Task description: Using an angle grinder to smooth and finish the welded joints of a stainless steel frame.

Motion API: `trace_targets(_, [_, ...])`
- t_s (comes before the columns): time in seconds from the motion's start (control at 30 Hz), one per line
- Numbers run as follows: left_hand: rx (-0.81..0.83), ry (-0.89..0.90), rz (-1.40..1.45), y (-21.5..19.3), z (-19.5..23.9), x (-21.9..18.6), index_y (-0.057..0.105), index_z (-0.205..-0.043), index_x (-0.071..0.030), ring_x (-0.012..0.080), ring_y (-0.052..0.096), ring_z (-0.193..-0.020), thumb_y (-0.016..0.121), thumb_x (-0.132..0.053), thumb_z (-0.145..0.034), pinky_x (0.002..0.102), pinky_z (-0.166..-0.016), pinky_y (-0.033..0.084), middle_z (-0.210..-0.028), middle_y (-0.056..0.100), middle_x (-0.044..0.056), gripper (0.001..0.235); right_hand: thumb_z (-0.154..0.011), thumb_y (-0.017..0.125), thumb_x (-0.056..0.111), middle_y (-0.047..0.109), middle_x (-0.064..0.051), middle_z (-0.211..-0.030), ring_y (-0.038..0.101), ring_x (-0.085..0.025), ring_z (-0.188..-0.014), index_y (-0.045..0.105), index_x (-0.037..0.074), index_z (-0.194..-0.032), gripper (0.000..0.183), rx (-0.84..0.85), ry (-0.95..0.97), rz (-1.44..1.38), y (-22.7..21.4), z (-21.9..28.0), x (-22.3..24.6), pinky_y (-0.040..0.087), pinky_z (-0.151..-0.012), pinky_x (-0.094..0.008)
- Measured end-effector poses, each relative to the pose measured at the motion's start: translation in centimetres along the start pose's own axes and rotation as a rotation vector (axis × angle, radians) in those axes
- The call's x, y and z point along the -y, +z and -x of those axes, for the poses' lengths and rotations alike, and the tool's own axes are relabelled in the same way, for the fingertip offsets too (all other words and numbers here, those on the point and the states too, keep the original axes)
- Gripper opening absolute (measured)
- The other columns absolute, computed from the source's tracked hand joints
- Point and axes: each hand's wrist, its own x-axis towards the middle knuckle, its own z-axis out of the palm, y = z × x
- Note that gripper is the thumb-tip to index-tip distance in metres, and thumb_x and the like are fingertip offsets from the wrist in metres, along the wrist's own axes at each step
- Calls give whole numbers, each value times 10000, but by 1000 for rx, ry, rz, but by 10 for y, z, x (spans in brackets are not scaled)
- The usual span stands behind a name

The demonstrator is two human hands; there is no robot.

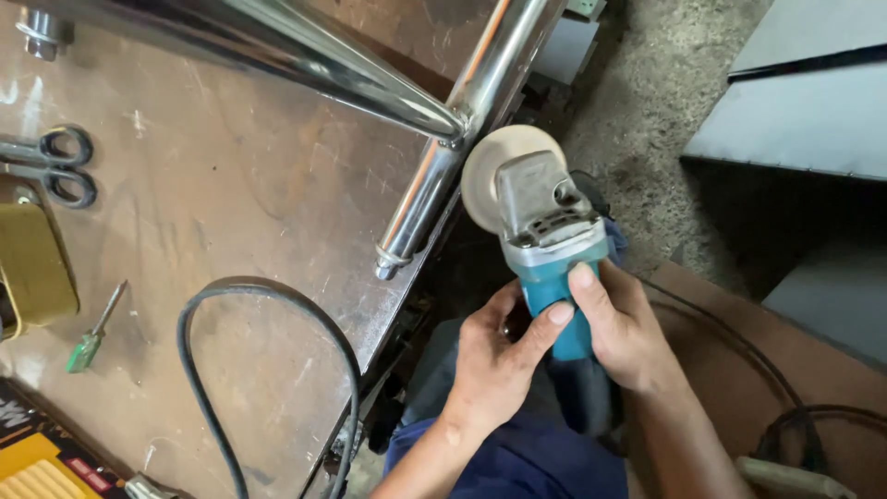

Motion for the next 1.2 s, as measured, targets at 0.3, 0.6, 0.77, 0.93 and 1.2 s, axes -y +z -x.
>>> trace_targets(0.3, [-81,-55,-10,-3,3,-6,704,-1259,41,97,652,-917,785,-230,-911,257,-838,547,-1056,767,88,449,-1011,492,520,725,-51,-1056,629,-107,-945,648,-4,-1224,586,106,22,-72,8,-3,-2,527,-821,-277])
trace_targets(0.6, [-118,-42,7,-1,7,-5,699,-1269,33,87,679,-992,788,-236,-902,246,-905,552,-1107,774,61,464,-1019,487,528,726,-67,-1006,628,-116,-903,666,-27,-1170,602,139,26,-24,5,-1,-1,527,-774,-283])
trace_targets(0.77, [-128,-70,50,-2,8,-4,693,-1277,43,101,666,-972,804,-224,-890,258,-878,552,-1093,767,71,483,-1015,488,523,722,-59,-999,627,-112,-901,654,-21,-1173,590,141,22,-50,5,-1,1,526,-773,-280])
trace_targets(0.93, [-133,-74,104,-3,9,-6,684,-1276,37,106,674,-987,804,-225,-881,262,-892,555,-1109,765,69,489,-1018,490,514,719,-56,-1027,622,-107,-919,645,-17,-1205,583,155,-9,-44,9,-1,8,523,-788,-277])
trace_targets(1.2, [-122,-60,52,-5,12,-6,693,-1281,34,102,666,-1009,789,-234,-903,257,-927,545,-1112,770,69,473,-1015,512,498,713,-67,-1103,621,-121,-986,635,-19,-1266,588,151,1,-59,9,3,5,524,-847,-286])
